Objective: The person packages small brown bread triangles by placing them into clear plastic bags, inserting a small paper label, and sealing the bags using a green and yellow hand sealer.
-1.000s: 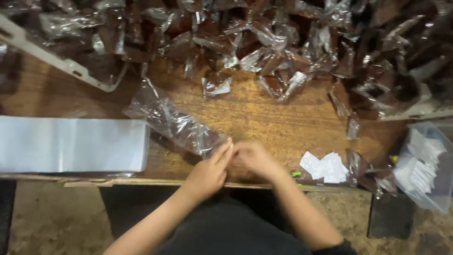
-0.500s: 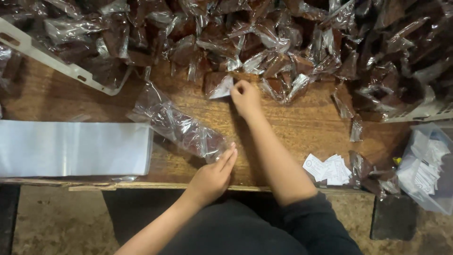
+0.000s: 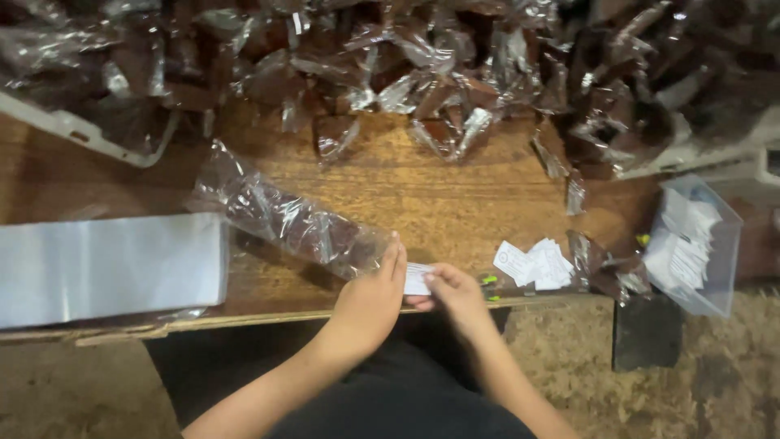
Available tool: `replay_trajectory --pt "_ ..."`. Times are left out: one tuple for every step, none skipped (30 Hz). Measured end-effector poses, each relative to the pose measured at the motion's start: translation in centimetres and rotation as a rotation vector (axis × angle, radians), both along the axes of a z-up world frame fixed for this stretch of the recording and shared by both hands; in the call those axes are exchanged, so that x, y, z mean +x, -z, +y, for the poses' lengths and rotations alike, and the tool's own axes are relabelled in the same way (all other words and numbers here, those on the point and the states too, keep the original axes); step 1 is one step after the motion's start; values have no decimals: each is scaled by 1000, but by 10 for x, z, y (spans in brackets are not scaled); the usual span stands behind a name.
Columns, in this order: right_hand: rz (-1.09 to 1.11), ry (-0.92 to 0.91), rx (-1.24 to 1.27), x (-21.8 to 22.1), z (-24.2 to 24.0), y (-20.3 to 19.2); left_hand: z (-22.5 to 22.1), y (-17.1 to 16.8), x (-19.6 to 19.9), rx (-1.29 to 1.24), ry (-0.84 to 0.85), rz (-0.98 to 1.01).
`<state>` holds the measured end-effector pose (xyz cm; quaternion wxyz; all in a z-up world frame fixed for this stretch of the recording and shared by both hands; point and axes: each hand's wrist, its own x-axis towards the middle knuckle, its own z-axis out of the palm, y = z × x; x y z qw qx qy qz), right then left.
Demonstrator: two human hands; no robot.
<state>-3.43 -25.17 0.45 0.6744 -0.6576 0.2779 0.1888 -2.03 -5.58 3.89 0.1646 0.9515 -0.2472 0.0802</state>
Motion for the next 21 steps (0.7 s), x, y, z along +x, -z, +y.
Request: replay_trajectory --pt "-8 15 -2 -2 3 14 -6 -1 -1 -2 15 -8" --pt "-31 45 77 -3 8 29 -10 -2 -4 9 13 -13" --pt "-55 75 156 -4 14 44 -13 -3 -7 20 12 -17" --pt "-60 75 161 -3 25 31 -18 2 -11 25 12 -23" --pt "-101 112 299 -2 36 18 -22 7 -15 64 26 28" --pt "-138 141 436 0 46 5 -27 13 -19 102 33 81" --pt "-140 134 439 1 45 12 -24 9 -18 104 26 77" --pt "-94 139 467 1 43 18 -22 6 -20 114 8 20" --pt "-48 145 495 0 41 24 -19 2 -21 124 -9 -38" --pt "-44 136 497 0 38 20 -20 6 -23 126 -18 -36" --pt "-32 174 462 -1 34 16 -20 9 -25 104 -4 -9" --pt "-28 212 427 3 32 12 -19 12 -23 80 10 10" --pt "-31 202 429 3 28 13 -18 14 -23 81 2 4" --pt "-5 184 421 1 23 13 -18 16 -25 74 -3 9" --pt "20 165 413 -1 17 13 -19 19 -26 68 -8 14" --pt "25 167 411 -5 19 11 -21 21 -28 66 -8 20" --pt "55 79 434 -8 19 8 -23 23 -29 87 -13 11" --pt "80 -7 457 -9 20 6 -25 25 -28 108 -16 -3" --pt "78 -4 456 -11 19 4 -27 26 -28 107 -13 -4" --pt "83 29 525 -14 20 2 -28 28 -29 110 -4 20" --pt "89 63 595 -17 22 0 -29 29 -30 114 5 45"
